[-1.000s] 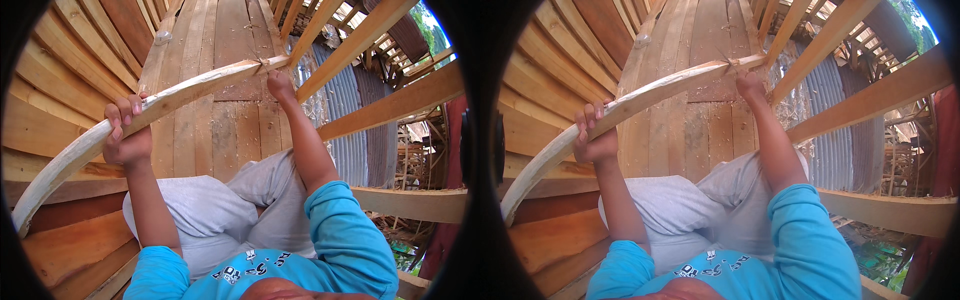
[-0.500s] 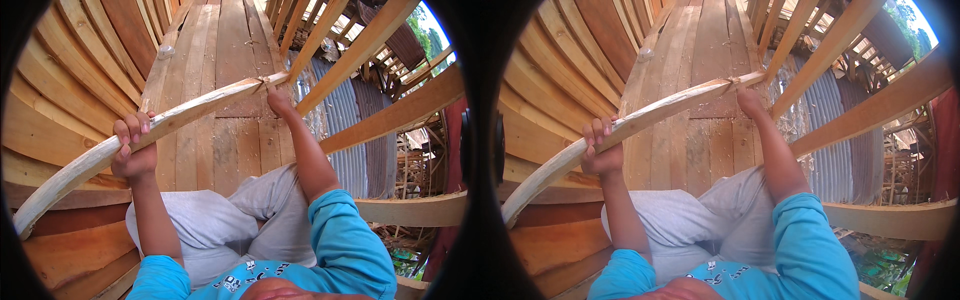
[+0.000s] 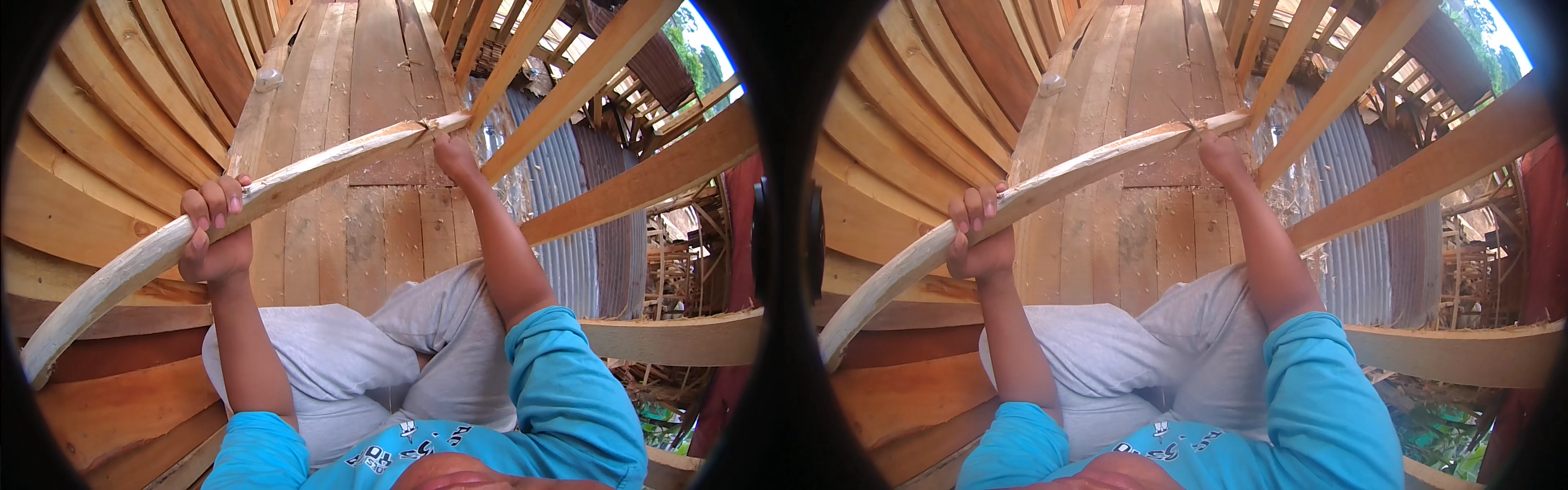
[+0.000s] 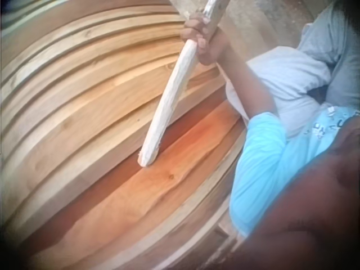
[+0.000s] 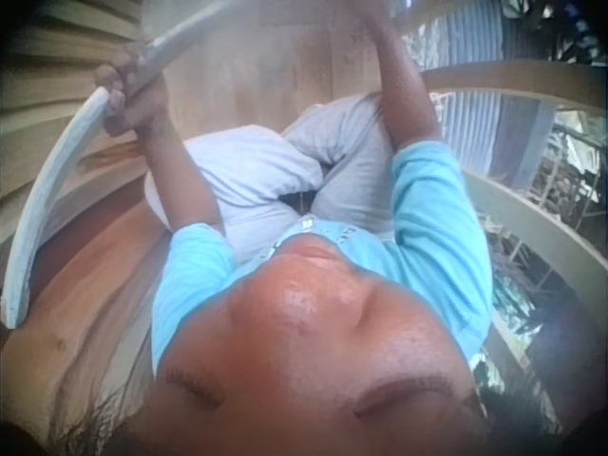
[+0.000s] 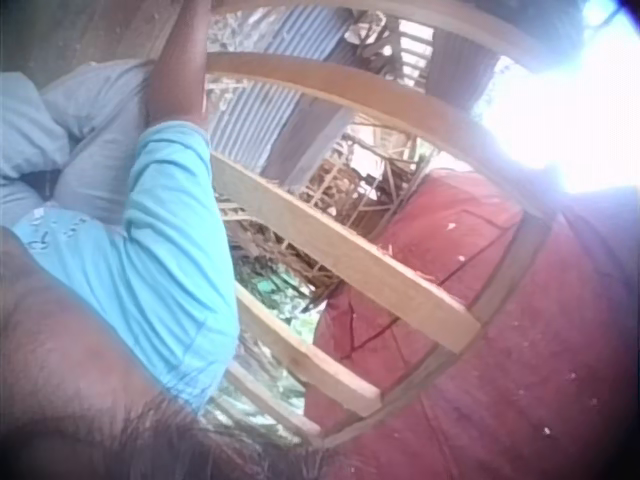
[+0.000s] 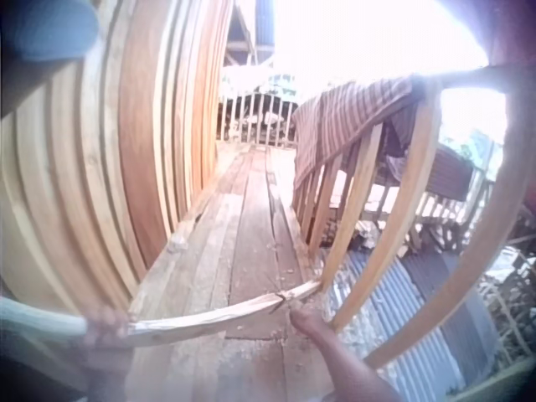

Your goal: The person sits on a wooden floor and uses a knife to shave and shape a curved piece of wood. They hold the wood with one hand and repeatedly scrape the surface with the knife, removing thin shavings to refine the shape.

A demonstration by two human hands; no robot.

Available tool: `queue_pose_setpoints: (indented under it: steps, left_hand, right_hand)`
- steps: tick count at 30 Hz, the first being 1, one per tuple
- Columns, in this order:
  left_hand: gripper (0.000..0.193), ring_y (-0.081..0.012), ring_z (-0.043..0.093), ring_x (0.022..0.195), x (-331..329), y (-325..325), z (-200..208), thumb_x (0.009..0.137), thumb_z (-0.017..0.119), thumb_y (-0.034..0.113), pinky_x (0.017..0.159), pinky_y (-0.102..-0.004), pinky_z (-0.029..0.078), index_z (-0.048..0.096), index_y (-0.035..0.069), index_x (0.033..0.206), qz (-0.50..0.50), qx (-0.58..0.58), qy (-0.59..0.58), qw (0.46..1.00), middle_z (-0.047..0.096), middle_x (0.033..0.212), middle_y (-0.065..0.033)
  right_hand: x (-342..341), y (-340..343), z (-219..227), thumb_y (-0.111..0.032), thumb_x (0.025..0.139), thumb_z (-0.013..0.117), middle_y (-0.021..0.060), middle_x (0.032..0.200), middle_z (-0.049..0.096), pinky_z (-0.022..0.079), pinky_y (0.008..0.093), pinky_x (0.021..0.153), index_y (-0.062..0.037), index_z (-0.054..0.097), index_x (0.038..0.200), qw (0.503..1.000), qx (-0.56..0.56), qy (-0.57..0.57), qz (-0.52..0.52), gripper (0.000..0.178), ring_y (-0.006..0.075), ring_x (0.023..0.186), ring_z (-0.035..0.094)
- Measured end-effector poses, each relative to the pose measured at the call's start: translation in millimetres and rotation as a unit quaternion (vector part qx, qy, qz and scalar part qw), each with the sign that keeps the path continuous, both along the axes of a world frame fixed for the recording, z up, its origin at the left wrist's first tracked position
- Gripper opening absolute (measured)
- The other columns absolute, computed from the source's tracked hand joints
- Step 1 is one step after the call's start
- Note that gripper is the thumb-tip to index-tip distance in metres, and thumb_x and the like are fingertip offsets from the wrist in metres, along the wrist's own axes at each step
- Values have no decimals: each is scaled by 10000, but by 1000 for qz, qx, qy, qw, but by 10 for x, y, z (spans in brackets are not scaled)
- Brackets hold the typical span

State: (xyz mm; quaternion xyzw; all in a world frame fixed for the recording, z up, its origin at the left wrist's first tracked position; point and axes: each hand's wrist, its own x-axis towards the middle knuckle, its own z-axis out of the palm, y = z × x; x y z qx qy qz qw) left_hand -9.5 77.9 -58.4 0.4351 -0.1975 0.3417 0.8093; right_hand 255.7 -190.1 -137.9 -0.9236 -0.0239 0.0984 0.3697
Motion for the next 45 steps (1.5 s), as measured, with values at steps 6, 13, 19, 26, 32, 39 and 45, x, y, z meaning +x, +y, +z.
queue_pose_setpoints:
  steps: [6,13,19,26,32,39,45]
  left_hand:
    - [248,-186,476,845,-47,58,-43,746,634,286,1013,-444,327,405,194,779,12,-1,-3,1000,402,748,20]
    - [253,-155,463,852,-1,-15,41,724,643,304,1030,-426,290,408,217,763,0,9,19,1000,401,739,44]
    - [246,-155,463,852,-28,57,-32,726,635,301,1032,-423,292,405,218,762,-4,18,3,1000,397,741,44]
    - [263,-152,466,853,-23,-63,43,704,646,287,1066,-432,284,401,223,773,39,-26,40,998,385,738,46]
    - [293,-181,465,849,1,-16,-12,697,658,288,1033,-437,322,389,197,770,25,-30,7,999,378,750,23]
    - [267,-161,485,881,-40,-41,19,692,655,260,1090,-444,279,408,218,786,53,-56,41,996,394,754,43]
    - [257,-197,491,891,0,-15,-12,694,640,246,1057,-465,326,408,191,790,38,-27,16,999,395,775,11]
  right_hand:
    - [-854,683,711,-369,925,314,328,1108,611,432,476,961,106,633,1049,991,-47,-4,128,585,474,1087,575]
    - [2,40,-68,-360,914,333,357,1068,602,438,481,948,115,636,1002,999,-26,-18,-3,571,489,1069,575]
    - [-455,396,306,-355,931,323,352,1038,607,429,493,950,105,639,966,994,-18,-35,100,560,493,1048,571]
    - [-468,483,268,-369,940,317,333,1063,623,437,481,959,99,645,1005,997,-54,-27,37,575,462,1071,588]
    - [-292,271,134,-367,942,301,375,998,614,434,471,957,151,628,963,998,15,-44,40,613,478,1043,598]
    - [-817,735,623,-384,945,294,361,997,626,437,495,956,114,650,934,992,-28,-4,125,613,484,1025,601]
    - [111,28,-235,-369,921,328,368,1136,586,429,464,971,158,597,1098,997,38,68,-11,618,465,1124,561]
